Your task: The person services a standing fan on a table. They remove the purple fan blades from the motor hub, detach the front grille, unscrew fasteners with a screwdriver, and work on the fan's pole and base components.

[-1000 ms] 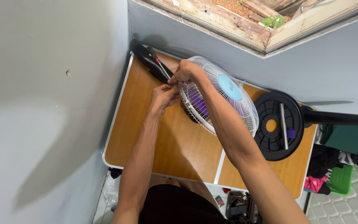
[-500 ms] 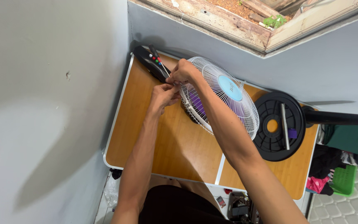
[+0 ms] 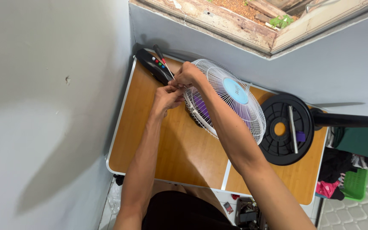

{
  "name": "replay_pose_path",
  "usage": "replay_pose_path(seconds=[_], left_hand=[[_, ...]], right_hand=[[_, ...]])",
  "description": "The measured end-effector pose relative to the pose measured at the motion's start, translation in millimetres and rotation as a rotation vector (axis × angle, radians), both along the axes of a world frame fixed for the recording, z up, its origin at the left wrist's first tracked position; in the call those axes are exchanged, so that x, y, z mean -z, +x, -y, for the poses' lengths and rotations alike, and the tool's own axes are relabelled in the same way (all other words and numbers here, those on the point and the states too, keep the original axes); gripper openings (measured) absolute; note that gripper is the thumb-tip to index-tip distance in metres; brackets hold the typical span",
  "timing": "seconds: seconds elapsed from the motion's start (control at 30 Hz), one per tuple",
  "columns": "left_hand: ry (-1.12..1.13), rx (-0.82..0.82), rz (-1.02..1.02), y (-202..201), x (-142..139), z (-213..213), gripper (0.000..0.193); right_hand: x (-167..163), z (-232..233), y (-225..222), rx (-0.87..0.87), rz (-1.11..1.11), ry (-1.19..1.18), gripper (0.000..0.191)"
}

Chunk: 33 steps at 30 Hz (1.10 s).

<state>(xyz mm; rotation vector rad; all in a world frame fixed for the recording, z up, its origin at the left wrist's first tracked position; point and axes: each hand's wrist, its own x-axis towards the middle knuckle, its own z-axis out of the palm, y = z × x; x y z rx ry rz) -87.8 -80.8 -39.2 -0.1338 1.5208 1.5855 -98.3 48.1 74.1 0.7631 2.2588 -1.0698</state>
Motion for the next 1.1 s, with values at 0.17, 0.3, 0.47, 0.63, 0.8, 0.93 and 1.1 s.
replay_pose_path(seconds=[0.17,0.3,0.47,0.63,0.8,0.93,1.1], left_hand=[[0.016,-0.013,-0.044,3,0,-5,0.026],[0.010,0.045,-0.037,0,-3,-2,0.023],[0.036,0.030,-0.016,2,-1,5,0.021],[0.234,-0.048,-0.012,9,16,10,0.019],[-0.084,-0.149,-0.102,34,19,3,0.033],[-0.108,-0.063,-0.223,45,6,-4,0.035],[-0.018,-0.115,-0.087,44,0,-7,0.043]], right_hand=[[-3,-3,5,0.044,-0.018,-0.039,0.035],[-5,-5,7,-0.004,0.021,-0.047,0.023],[-5,-2,7,-0.006,-0.068,0.007,0.022],[-4,-5,40,-0.101,-0.636,0.120,0.027],[-27,29,150,-0.207,-0.614,0.586,0.023],[-34,49,193,-0.199,-0.683,0.764,0.040],[-18,44,204,-0.112,-0.801,0.699,0.032]])
